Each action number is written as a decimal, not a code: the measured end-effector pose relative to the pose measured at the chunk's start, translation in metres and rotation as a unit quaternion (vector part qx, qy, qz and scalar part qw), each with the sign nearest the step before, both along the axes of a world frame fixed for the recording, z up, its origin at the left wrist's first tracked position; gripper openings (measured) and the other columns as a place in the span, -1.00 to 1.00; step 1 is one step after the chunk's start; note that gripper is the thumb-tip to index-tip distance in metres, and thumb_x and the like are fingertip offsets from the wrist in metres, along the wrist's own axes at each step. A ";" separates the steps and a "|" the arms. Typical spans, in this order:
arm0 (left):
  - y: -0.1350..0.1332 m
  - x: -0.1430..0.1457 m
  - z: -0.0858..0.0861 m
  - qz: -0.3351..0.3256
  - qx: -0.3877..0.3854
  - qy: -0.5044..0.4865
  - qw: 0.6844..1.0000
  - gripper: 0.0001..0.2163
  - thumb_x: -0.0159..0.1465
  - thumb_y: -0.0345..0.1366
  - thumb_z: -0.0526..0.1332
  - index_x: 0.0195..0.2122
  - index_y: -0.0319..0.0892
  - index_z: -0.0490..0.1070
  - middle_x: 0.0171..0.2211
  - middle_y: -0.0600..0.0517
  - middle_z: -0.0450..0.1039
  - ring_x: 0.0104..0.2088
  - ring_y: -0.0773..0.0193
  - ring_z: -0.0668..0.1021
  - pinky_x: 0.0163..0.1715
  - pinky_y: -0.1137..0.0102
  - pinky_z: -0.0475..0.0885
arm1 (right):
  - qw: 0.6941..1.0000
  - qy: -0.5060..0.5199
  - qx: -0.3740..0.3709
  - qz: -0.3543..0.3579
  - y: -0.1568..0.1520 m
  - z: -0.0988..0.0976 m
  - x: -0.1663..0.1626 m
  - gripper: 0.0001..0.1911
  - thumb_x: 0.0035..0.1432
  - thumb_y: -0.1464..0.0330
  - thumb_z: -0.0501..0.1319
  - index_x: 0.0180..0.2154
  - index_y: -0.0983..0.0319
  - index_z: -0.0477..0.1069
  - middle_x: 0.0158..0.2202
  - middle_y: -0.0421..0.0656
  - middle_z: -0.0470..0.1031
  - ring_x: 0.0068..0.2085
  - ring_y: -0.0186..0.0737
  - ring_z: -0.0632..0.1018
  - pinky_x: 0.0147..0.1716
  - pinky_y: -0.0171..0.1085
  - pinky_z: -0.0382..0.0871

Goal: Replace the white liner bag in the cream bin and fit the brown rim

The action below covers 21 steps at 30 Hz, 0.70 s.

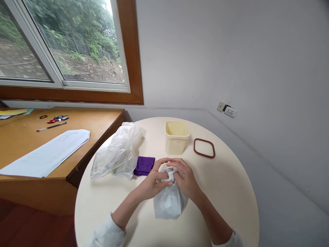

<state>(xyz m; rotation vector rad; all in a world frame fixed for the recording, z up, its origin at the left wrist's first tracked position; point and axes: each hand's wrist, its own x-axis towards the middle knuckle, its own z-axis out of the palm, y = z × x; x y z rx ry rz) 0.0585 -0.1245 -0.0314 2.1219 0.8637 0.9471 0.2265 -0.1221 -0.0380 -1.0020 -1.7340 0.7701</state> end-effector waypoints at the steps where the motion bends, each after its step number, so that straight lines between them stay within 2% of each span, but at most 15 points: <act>1: 0.000 -0.001 0.000 -0.004 -0.004 -0.007 1.000 -0.76 0.20 -0.30 0.18 -0.61 -0.20 0.33 0.15 -0.09 0.08 0.13 0.06 0.23 0.02 0.23 0.31 | 1.000 -0.019 0.023 0.005 -0.001 -0.001 -0.001 -0.55 -0.04 0.60 -0.05 -0.22 0.13 0.45 -0.09 -0.14 0.39 -0.05 -0.24 0.41 -0.08 -0.22 0.32; 5: 0.000 -0.004 0.001 -0.004 0.005 -0.006 1.000 -0.71 0.20 -0.28 0.18 -0.65 -0.21 0.27 0.14 -0.08 0.09 0.14 0.08 0.21 0.03 0.28 0.28 | 0.995 -0.082 0.054 0.005 -0.001 -0.001 -0.001 -0.60 -0.01 0.61 -0.06 -0.33 0.17 0.47 -0.15 -0.12 0.42 -0.09 -0.22 0.43 -0.09 -0.19 0.31; 8: -0.002 -0.005 0.004 0.009 0.036 0.025 0.999 -0.72 0.20 -0.26 0.18 -0.64 -0.20 0.30 0.15 -0.07 0.07 0.13 0.07 0.22 0.00 0.28 0.30 | 0.997 -0.075 0.008 0.002 0.000 0.000 0.001 -0.62 -0.06 0.63 -0.07 -0.42 0.19 0.44 -0.23 -0.16 0.48 -0.15 -0.24 0.46 -0.13 -0.22 0.32; 12: 0.000 -0.005 0.004 0.069 0.122 0.102 0.985 -0.87 0.16 -0.21 0.23 -0.46 -0.14 0.42 0.12 -0.09 0.10 0.09 0.01 0.23 0.00 0.16 0.26 | 0.997 -0.024 -0.067 -0.017 0.003 0.002 0.004 -0.64 -0.07 0.60 -0.09 -0.43 0.20 0.42 -0.35 -0.20 0.50 -0.26 -0.27 0.48 -0.23 -0.30 0.33; 16: 0.005 -0.004 -0.001 0.132 0.168 0.147 0.966 -0.82 0.05 -0.16 0.31 -0.44 -0.14 0.41 -0.02 -0.12 0.20 -0.15 0.09 0.33 -0.20 0.18 0.34 | 0.996 -0.006 -0.084 -0.035 0.002 0.002 0.003 -0.72 -0.03 0.56 -0.07 -0.49 0.21 0.36 -0.41 -0.21 0.46 -0.35 -0.28 0.45 -0.35 -0.34 0.30; 21: 0.005 -0.004 -0.002 0.133 0.124 0.163 0.970 -0.88 0.17 -0.31 0.19 -0.49 -0.19 0.34 -0.22 -0.05 0.25 -0.36 0.29 0.32 -0.37 0.37 0.33 | 0.996 -0.077 -0.017 -0.050 -0.004 0.006 0.002 -0.91 0.07 0.42 0.06 -0.41 0.22 0.32 -0.45 -0.22 0.41 -0.40 -0.29 0.40 -0.35 -0.31 0.27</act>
